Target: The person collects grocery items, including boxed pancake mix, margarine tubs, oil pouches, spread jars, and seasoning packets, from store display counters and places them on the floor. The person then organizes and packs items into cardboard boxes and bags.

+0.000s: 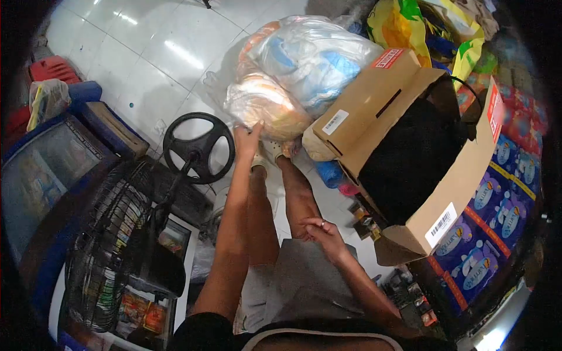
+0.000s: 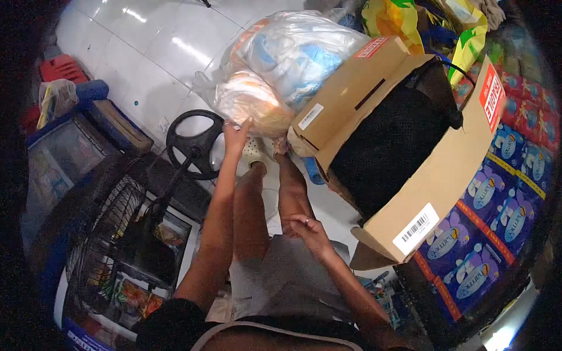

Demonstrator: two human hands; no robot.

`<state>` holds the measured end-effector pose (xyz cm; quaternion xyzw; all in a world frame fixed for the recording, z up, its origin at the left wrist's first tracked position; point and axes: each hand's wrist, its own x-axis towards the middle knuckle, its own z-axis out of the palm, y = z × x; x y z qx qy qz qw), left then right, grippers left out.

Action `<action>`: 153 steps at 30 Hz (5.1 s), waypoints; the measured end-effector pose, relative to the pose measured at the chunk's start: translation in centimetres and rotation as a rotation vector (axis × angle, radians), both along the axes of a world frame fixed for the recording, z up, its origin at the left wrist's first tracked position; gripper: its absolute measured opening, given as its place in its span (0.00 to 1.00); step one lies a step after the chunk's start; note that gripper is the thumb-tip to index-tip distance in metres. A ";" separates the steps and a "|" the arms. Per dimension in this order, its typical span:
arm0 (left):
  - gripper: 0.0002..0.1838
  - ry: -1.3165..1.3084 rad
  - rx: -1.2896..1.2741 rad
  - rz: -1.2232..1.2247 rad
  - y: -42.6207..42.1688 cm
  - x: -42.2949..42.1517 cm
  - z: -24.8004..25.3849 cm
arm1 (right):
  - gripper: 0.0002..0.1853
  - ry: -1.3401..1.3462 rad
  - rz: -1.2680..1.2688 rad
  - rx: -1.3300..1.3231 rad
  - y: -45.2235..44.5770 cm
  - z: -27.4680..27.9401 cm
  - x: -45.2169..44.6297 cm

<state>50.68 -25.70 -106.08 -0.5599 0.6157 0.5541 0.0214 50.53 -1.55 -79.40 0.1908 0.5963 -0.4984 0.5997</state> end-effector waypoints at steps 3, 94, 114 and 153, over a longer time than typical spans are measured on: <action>0.48 0.131 -0.547 -0.129 0.0 -1.7 7.4 | 0.13 -0.036 -0.011 0.017 0.1 0.1 0.0; 0.14 0.064 0.151 -1.990 -17.4 -46.9 26.8 | 0.17 0.539 -0.679 0.732 -29.2 11.8 -11.2; 0.14 0.724 -0.159 -2.118 2.5 -70.7 20.9 | 0.18 0.915 -1.392 0.885 -17.6 0.6 -46.5; 0.19 0.569 0.326 -2.560 25.0 -84.4 24.6 | 0.21 0.331 -0.781 1.350 0.7 -5.7 -59.1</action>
